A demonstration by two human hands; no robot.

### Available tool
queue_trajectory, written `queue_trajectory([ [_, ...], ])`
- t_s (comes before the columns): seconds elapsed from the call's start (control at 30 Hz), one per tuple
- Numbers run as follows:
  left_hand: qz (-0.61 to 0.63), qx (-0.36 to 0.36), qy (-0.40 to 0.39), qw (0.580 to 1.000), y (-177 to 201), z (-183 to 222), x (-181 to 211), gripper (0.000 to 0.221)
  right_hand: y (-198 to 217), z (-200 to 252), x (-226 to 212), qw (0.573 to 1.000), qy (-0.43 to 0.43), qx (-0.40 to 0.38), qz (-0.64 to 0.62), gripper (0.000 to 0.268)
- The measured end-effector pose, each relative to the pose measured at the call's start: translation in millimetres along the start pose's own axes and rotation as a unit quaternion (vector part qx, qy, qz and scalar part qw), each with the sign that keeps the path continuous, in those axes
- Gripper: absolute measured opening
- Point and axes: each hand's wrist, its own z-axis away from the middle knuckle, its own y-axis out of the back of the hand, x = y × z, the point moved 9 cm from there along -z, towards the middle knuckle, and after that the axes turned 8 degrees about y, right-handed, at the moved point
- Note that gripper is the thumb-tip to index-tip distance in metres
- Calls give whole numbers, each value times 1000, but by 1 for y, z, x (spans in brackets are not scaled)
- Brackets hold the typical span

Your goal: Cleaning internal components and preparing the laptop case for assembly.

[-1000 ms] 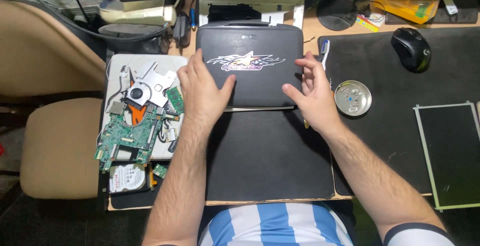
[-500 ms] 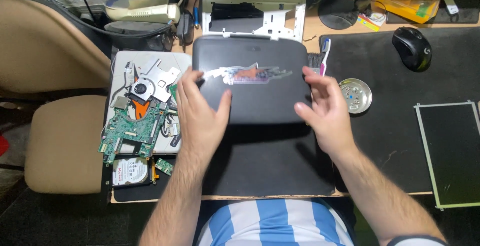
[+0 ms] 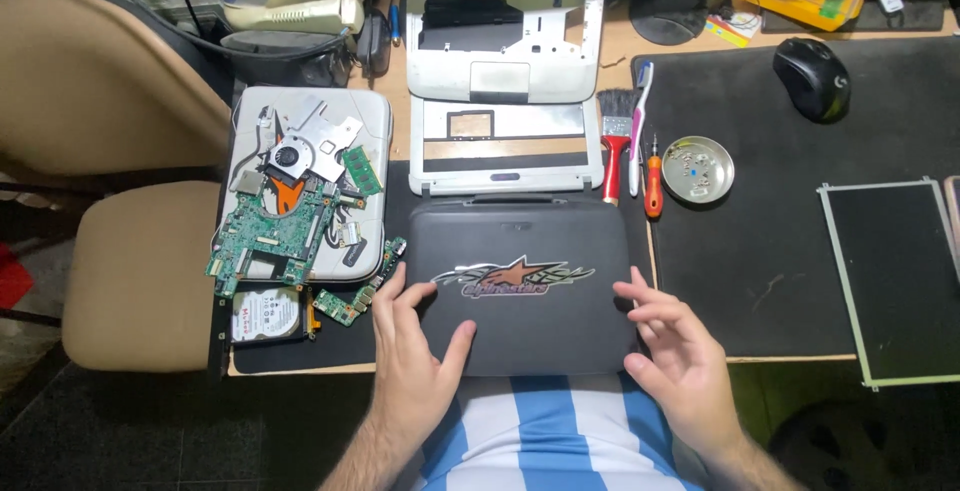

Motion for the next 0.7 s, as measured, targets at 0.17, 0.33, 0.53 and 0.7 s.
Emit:
queue_trajectory([
  [0.17,5,-40,35,999,-14,20,-17,64,6,15,2,999,-27,16,41,28],
  [0.33,-31,-75,48,996,-15,25,-28,74,2,14,8,991,-21,-13,135,24],
  [0.53,-68,-178,10,982,-19,15,-15,89,3,-5,-2,976,27,-8,215,30],
  [0.7,-210,-238,-47,947,5,-8,-17,110,16,-11,0,941,64,-101,317,84],
])
